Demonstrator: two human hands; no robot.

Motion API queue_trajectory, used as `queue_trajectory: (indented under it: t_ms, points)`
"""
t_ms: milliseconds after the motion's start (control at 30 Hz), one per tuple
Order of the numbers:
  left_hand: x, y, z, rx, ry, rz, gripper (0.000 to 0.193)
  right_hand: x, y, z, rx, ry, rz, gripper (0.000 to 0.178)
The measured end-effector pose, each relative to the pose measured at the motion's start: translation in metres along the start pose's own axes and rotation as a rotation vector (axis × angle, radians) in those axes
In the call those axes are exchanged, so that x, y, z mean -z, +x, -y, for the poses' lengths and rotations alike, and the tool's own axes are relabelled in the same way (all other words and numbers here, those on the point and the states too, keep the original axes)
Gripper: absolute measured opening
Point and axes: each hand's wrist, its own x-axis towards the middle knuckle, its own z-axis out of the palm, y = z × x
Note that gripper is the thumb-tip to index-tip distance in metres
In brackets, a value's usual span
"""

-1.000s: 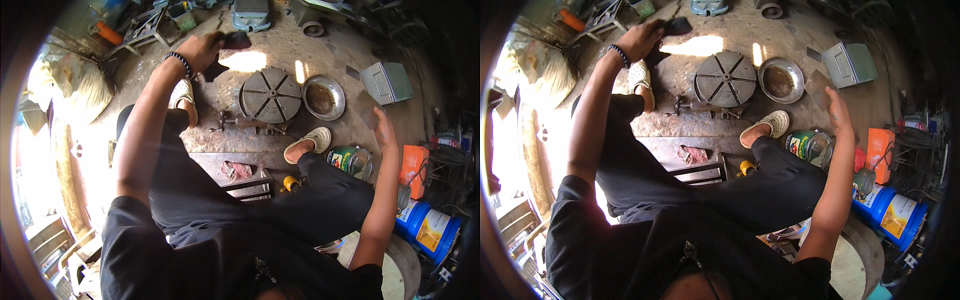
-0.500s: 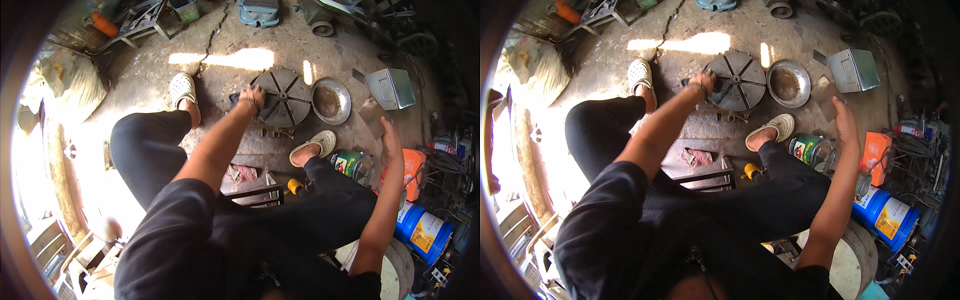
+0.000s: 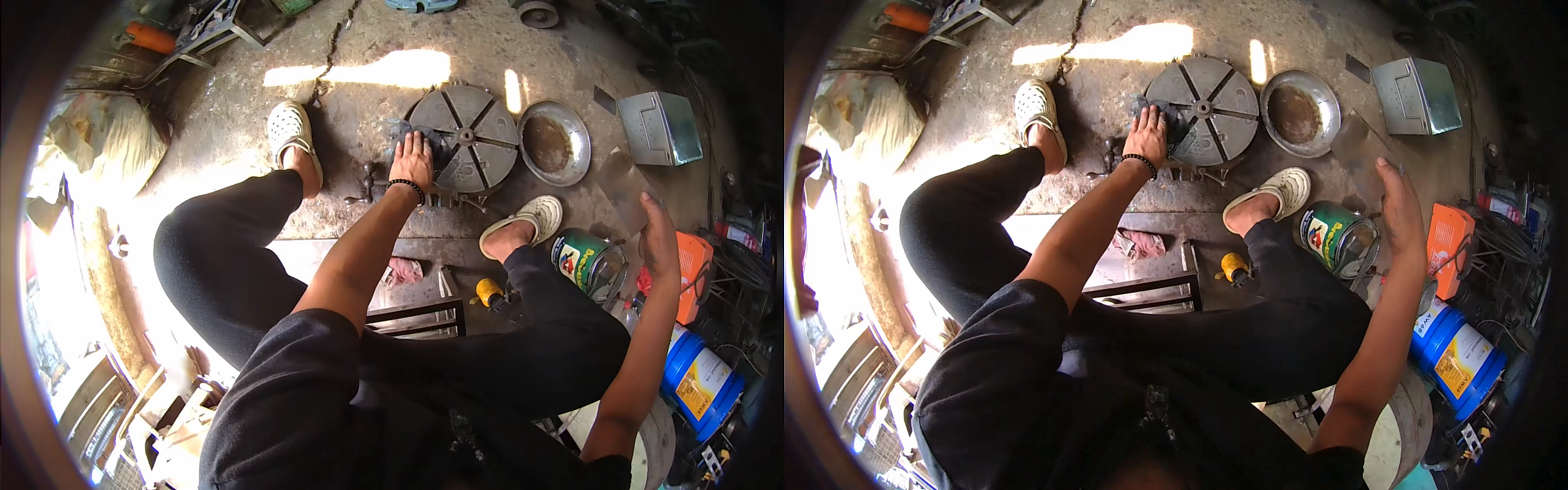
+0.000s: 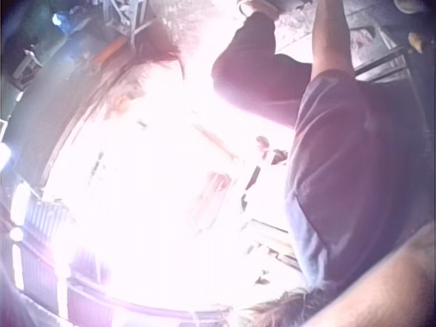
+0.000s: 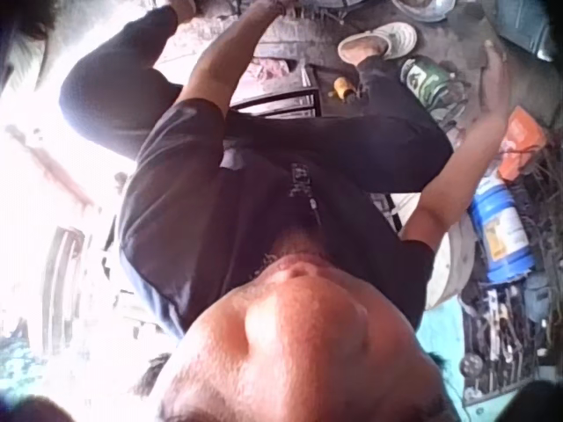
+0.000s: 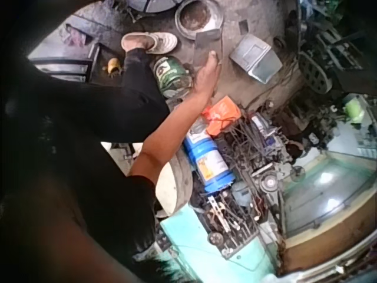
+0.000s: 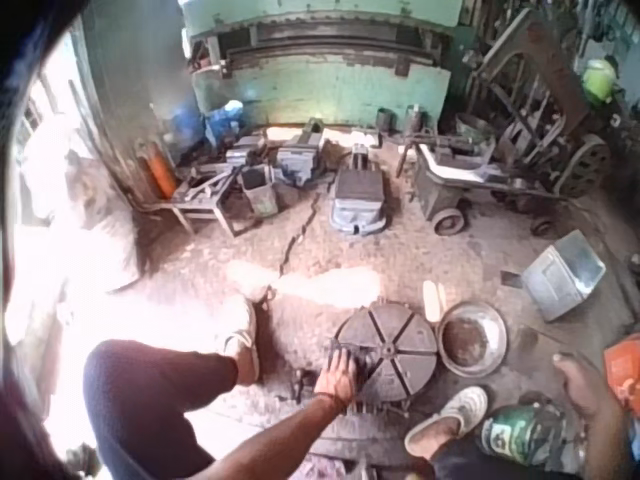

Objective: The person cleans a circular metal part on the floor using a cloth and a flat abrasive tool. They wipe the surface repeatedly, flip the part over, and continue scrubbing different sections.

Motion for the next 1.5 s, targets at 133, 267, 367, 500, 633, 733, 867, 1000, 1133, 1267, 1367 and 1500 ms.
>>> queue_trajectory:
  t_ms: [133, 267, 367, 500, 633, 733, 867, 1000, 1133, 1267, 1367, 1500]
  points:
    - [-0.021, -0.018, -0.016, -0.061, -0.015, 0.031, 0.054, 0.008, 0.0, -0.004, 0.094, -0.076, -0.039, 0.046]
    - [-0.018, -0.022, -0.036, -0.123, -0.095, -0.01, 0.055, 0.012, -0.004, -0.004, 0.147, -0.128, -0.065, 0.045]
    - [-0.016, -0.001, -0.017, -0.155, -0.133, -0.071, 0.057, 0.006, -0.01, -0.003, 0.07, -0.073, 0.021, 0.046]
    - [-0.005, 0.015, -0.022, -0.126, -0.098, -0.013, 0.057, 0.001, -0.017, 0.002, 0.116, -0.057, 0.004, 0.047]
    - [0.004, -0.006, -0.028, -0.239, -0.043, 0.145, 0.056, 0.016, -0.004, -0.006, 0.086, -0.008, 0.005, 0.048]
    - [0.02, -0.014, -0.01, -0.251, -0.022, 0.24, 0.05, 0.003, -0.01, 0.018, 0.122, -0.038, -0.031, 0.049]
    - [0.075, -0.009, 0.016, -0.261, 0.06, 0.639, 0.031, -0.006, -0.029, 0.038, 0.137, -0.104, -0.106, 0.05]
    - [0.141, 0.021, 0.175, -0.214, 0.104, 0.445, 0.049, -0.019, -0.025, 0.023, 0.219, -0.095, 0.051, 0.052]
    - [0.323, 0.013, 0.138, -0.035, 0.502, -0.088, 0.035, -0.01, -0.036, 0.009, 0.123, -0.151, 0.016, 0.055]
    - [0.384, -0.026, 0.148, 0.018, -0.135, -0.532, 0.037, -0.057, -0.024, -0.026, 0.073, -0.092, 0.192, 0.047]
    - [0.381, -0.046, 0.141, -0.068, -0.509, -0.714, 0.033, -0.14, -0.028, -0.032, 0.12, -0.051, 0.422, 0.046]
    - [0.376, -0.032, 0.129, -0.209, -0.339, -0.582, 0.024, -0.231, -0.026, -0.022, 0.306, -0.399, 0.52, 0.054]
